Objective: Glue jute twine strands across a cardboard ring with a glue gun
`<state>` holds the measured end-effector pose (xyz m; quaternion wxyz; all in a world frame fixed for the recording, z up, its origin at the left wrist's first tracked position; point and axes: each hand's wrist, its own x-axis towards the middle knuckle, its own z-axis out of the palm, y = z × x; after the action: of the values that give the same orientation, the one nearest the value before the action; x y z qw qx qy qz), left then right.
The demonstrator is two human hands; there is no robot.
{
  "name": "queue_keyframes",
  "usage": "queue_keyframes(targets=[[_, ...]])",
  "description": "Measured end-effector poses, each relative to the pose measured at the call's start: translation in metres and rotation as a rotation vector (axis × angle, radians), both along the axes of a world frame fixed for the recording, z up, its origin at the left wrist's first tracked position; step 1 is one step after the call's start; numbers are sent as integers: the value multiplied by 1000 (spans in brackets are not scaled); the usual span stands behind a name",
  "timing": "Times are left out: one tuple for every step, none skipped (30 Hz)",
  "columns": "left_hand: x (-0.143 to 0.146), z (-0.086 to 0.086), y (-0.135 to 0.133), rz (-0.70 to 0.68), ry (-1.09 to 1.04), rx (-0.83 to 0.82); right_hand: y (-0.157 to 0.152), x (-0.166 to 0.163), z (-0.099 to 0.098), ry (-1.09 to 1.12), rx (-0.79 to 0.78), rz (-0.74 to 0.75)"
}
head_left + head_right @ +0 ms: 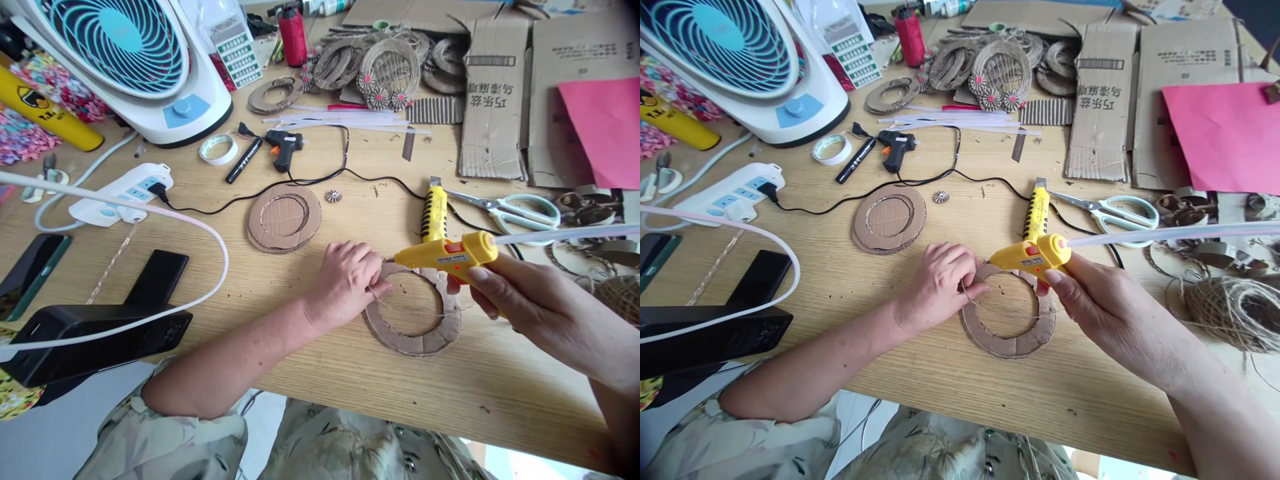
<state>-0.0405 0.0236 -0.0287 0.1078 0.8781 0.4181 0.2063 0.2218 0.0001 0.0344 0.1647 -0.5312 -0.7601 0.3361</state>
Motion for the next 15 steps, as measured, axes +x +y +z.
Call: queue_keyframes(targets=[[0, 0, 0, 0, -3, 2, 0, 0, 0, -4, 3, -4], [0, 0, 0, 0, -4, 2, 0, -1, 1, -4, 7, -7], [0, 0, 0, 0, -4, 2, 0, -2, 2, -3, 7, -10], [0, 0, 0, 0, -3, 1, 0, -3, 3, -1, 7, -10], [0, 0, 0, -1, -3, -2, 0, -4, 4, 0, 4, -10], [0, 0, 0, -2, -4, -4, 0, -5, 5, 1, 0, -11], [0, -1, 0, -2, -6, -7, 1, -6, 5, 0, -5, -13], [0, -1, 0, 0, -8, -11, 1, -7, 6, 0, -6, -16], [0, -1, 0, 2, -9, -15, 1, -7, 6, -1, -7, -19], [0, -1, 0, 5, -10, -17, 1, -8, 7, -2, -7, -21], [0, -1, 0, 5, -10, -19, 1, -8, 7, -3, -8, -22], [0, -1, 0, 2, -9, -22, 2, -8, 7, -5, -10, -20], [0, -1, 0, -2, -7, -25, 2, -8, 7, -10, -11, -19], [-1, -1, 0, -7, -5, -28, 1, -8, 7, -14, -11, -18], [-1, -1, 0, -11, -6, -31, 1, -8, 8, -19, -13, -16]])
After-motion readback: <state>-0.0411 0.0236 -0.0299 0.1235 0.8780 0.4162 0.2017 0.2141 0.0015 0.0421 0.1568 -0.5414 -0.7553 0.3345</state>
